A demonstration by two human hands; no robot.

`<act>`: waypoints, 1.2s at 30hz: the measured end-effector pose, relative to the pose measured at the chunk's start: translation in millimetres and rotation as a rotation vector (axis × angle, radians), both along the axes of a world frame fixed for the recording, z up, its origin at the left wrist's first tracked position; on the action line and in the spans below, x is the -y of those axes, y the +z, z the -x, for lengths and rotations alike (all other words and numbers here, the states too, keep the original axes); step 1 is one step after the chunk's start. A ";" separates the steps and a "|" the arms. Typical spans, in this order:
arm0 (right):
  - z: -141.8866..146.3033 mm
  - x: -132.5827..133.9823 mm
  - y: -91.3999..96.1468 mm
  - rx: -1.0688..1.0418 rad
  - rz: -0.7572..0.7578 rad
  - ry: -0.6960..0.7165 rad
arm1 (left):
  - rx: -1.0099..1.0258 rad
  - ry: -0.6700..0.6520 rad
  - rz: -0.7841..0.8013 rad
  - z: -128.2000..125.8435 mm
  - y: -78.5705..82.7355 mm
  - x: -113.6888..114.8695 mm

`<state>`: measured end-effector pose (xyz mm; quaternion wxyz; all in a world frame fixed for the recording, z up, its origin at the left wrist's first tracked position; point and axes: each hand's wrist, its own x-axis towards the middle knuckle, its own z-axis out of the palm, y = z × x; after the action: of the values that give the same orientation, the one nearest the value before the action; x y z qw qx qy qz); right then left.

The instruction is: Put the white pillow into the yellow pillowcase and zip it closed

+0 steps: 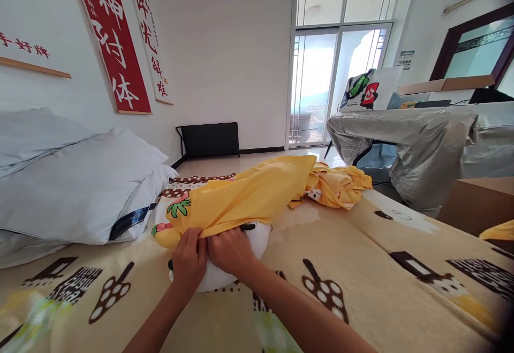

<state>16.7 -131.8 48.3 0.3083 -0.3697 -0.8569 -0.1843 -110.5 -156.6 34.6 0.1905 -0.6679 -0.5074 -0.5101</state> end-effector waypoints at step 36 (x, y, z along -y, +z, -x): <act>-9.3 0.6 78.0 -0.425 -0.427 0.235 | -0.341 0.270 -0.312 -11.9 146.4 1.1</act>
<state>25.9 -132.4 126.2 0.5702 -0.2254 -0.7520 -0.2419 -98.6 -157.8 181.0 0.4402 -0.6329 -0.4679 -0.4322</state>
